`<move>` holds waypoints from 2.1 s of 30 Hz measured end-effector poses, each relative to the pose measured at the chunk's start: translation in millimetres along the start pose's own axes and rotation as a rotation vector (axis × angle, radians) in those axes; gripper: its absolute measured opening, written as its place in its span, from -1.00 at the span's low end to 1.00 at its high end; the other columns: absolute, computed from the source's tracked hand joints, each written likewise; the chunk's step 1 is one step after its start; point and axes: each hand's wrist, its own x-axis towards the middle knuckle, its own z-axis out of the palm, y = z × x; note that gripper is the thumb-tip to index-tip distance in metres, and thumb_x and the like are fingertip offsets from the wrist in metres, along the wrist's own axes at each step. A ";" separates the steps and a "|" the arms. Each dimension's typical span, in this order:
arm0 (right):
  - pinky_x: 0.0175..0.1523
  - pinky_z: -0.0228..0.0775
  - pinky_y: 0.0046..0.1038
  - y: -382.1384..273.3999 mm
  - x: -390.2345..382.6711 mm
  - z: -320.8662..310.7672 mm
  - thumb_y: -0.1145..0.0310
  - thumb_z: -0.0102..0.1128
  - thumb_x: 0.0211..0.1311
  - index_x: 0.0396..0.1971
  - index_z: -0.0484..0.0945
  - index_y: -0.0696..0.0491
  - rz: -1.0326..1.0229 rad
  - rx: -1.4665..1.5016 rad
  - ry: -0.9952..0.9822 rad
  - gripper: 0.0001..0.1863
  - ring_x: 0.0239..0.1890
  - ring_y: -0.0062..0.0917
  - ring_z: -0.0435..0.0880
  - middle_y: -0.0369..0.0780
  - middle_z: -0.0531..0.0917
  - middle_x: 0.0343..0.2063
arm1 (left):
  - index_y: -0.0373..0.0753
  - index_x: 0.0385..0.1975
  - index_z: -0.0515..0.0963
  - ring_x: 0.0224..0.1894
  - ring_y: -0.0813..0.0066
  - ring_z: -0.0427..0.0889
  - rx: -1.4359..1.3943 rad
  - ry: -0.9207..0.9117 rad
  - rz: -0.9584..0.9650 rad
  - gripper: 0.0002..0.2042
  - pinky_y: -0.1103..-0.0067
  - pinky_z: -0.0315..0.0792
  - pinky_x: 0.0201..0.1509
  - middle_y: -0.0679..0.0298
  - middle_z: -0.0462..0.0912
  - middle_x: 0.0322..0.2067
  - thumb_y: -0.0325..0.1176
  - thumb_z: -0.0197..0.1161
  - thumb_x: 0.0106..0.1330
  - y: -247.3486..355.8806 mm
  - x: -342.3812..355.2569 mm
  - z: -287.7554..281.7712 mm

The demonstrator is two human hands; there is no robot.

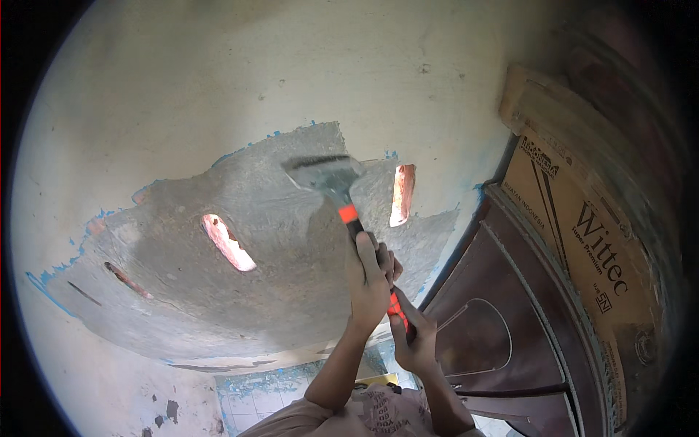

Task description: The person scrapes old paint and plaster from a damaged wall surface using a hand scraper tool.

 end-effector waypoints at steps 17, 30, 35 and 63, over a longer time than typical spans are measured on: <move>-0.44 0.23 -0.58 8.9 3.2 -4.4 0.47 0.11 0.44 0.30 0.43 0.31 -0.051 0.079 -0.016 -0.52 -0.52 -0.76 0.38 -0.23 0.62 -0.46 | -0.12 -0.33 0.24 -0.72 0.71 0.09 0.038 0.073 0.028 -0.61 0.65 0.15 -0.64 0.48 0.12 -0.69 0.04 -0.19 0.66 12.2 2.9 12.9; -0.26 0.50 -0.54 4.4 -8.2 -2.6 0.54 0.13 0.40 0.30 0.42 0.33 -0.049 0.070 -0.016 -0.51 -0.33 -0.55 0.73 0.06 0.75 -0.16 | -0.13 -0.34 0.26 -0.73 0.72 0.08 0.122 0.158 -0.005 -0.61 0.68 0.08 -0.70 0.50 0.14 -0.68 0.04 -0.15 0.65 9.3 -5.4 8.5; -0.34 0.45 -0.52 -8.3 6.9 -7.5 0.53 0.12 0.41 0.31 0.41 0.30 -0.009 0.069 -0.054 -0.51 -0.42 -0.57 0.67 -0.01 0.74 -0.26 | -0.12 -0.37 0.24 -0.71 0.72 0.08 0.078 0.126 0.054 -0.61 0.66 0.03 -0.70 0.50 0.12 -0.68 0.03 -0.14 0.65 27.5 5.8 19.8; -0.41 0.27 -0.56 -5.6 -3.8 16.1 0.44 0.03 0.50 0.33 0.36 0.36 -0.071 0.073 0.000 -0.51 -0.50 -0.73 0.43 -0.21 0.60 -0.46 | -0.12 -0.40 0.24 -0.72 0.73 0.11 0.156 0.115 0.019 -0.59 0.66 0.03 -0.71 0.49 0.15 -0.67 0.05 -0.12 0.64 24.1 2.8 1.5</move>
